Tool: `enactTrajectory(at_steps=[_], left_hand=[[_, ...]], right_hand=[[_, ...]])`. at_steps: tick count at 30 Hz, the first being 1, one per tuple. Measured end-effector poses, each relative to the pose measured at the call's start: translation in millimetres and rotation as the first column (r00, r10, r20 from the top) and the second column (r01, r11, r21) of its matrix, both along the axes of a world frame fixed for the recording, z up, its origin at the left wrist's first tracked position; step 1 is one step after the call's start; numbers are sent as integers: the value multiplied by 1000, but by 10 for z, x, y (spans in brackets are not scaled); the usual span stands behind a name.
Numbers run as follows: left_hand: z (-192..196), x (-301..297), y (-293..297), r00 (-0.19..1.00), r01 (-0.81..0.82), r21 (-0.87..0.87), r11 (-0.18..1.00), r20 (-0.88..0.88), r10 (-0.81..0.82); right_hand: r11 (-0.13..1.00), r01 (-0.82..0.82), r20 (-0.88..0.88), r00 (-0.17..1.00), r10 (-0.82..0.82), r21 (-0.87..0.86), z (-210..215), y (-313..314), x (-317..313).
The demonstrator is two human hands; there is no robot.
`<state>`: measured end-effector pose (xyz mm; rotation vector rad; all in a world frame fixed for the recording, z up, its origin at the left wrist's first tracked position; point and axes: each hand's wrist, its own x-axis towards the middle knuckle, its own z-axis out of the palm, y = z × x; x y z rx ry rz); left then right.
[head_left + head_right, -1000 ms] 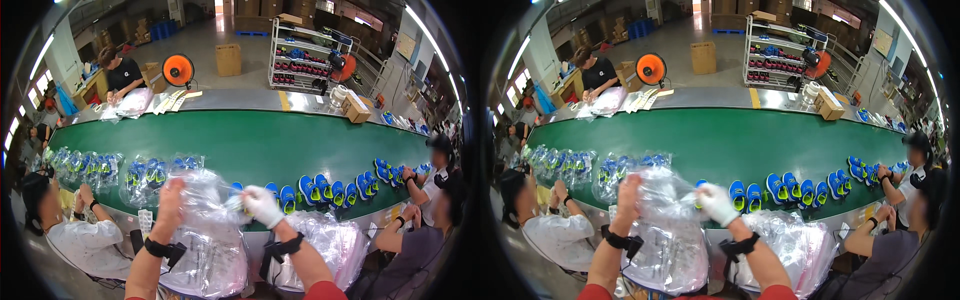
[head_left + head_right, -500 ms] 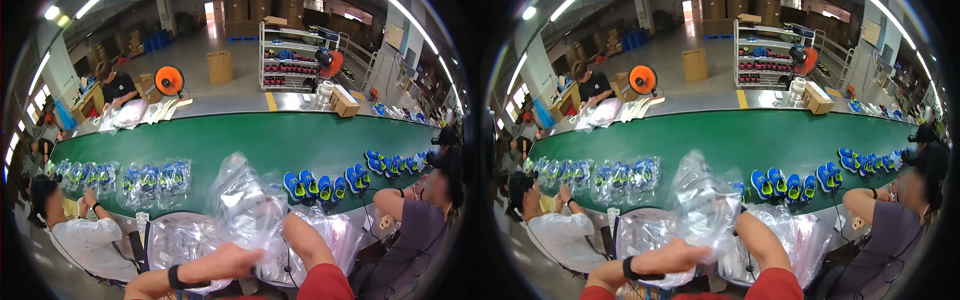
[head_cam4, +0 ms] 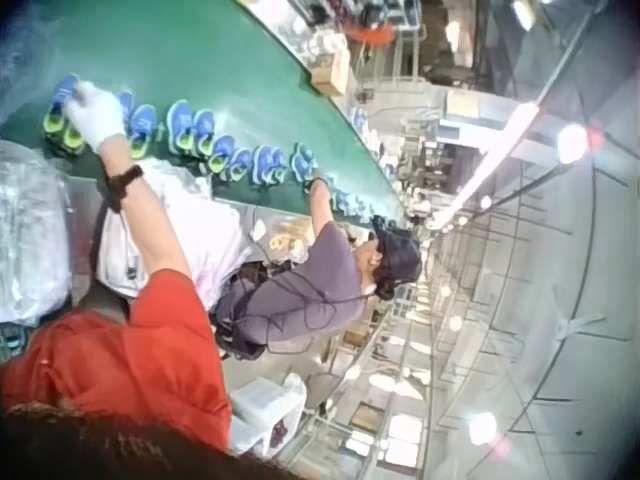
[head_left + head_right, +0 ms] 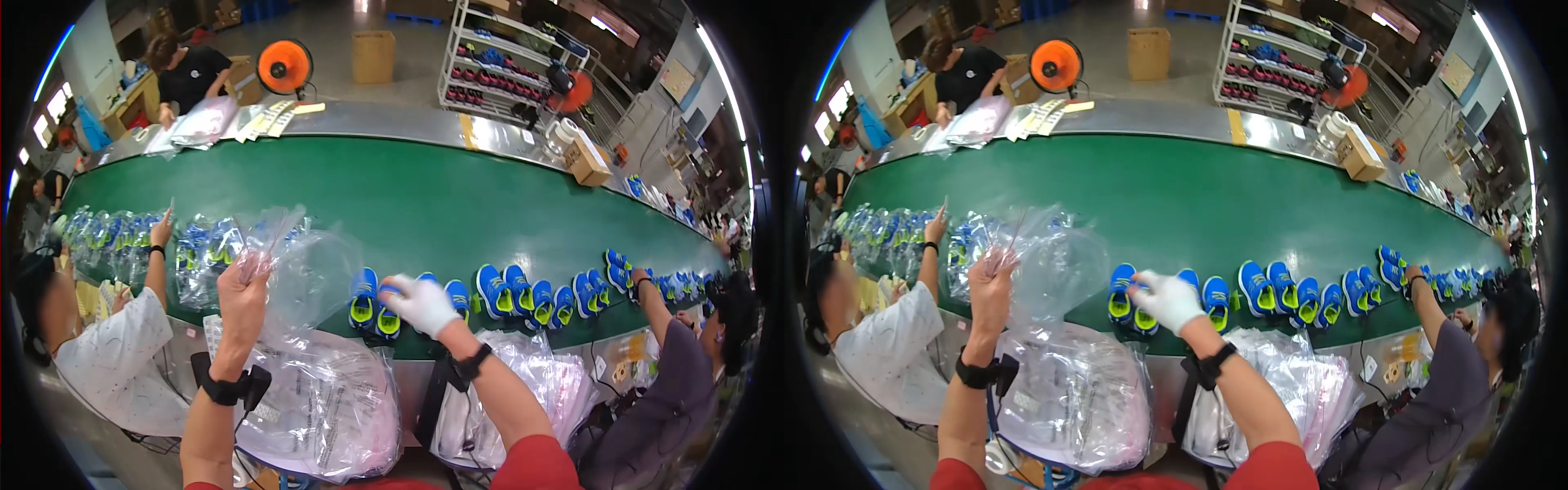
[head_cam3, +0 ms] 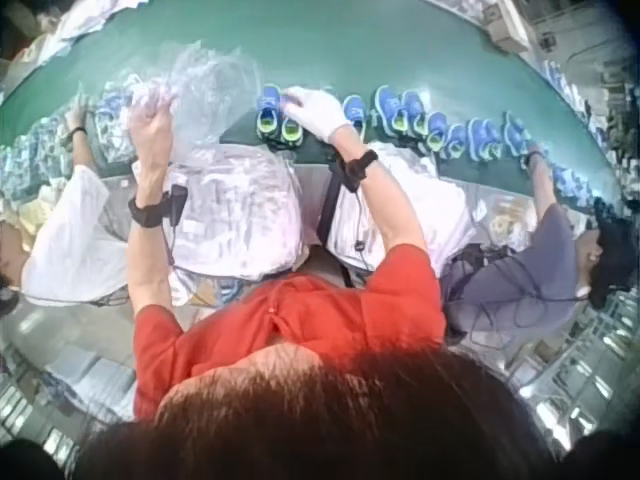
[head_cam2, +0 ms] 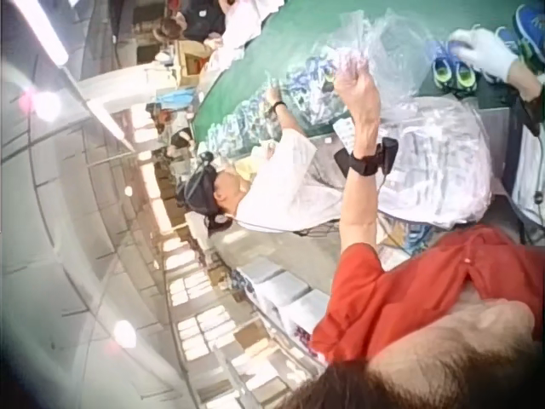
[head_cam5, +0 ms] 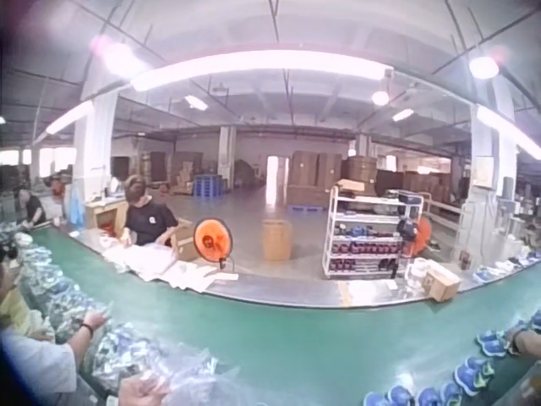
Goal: The person places blue and green sneakers into clear plastic bags on a green conveyor belt. They handle the shoes one at a time, inserting them into the bags and arranging them in a line.
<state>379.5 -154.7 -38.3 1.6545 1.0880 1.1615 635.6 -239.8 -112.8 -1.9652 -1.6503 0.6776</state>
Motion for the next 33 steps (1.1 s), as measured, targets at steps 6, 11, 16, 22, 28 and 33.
enactTrajectory(at_steps=[6,11,16,22,28,33], left_hand=[[-82,-186,-32,991,38,70,997,-128,-29],[-177,-190,-9,979,55,24,998,-196,-50],[-103,-246,-30,974,46,64,997,-224,-31],[-67,-307,-21,980,39,2,999,-197,-38],[-35,-272,-35,984,38,-61,997,-172,-48],[-186,-32,-9,995,61,-116,991,-70,-70]], right_hand=[[819,-207,348,829,438,-536,-1025,303,-609],[904,-190,395,851,346,-383,-965,390,-548],[969,-208,467,849,245,-130,-1330,177,-498],[851,-251,347,832,434,-462,-1040,299,-716],[987,-61,305,947,104,-149,-1055,342,-599],[970,231,-761,616,-203,-72,-206,-35,160]])
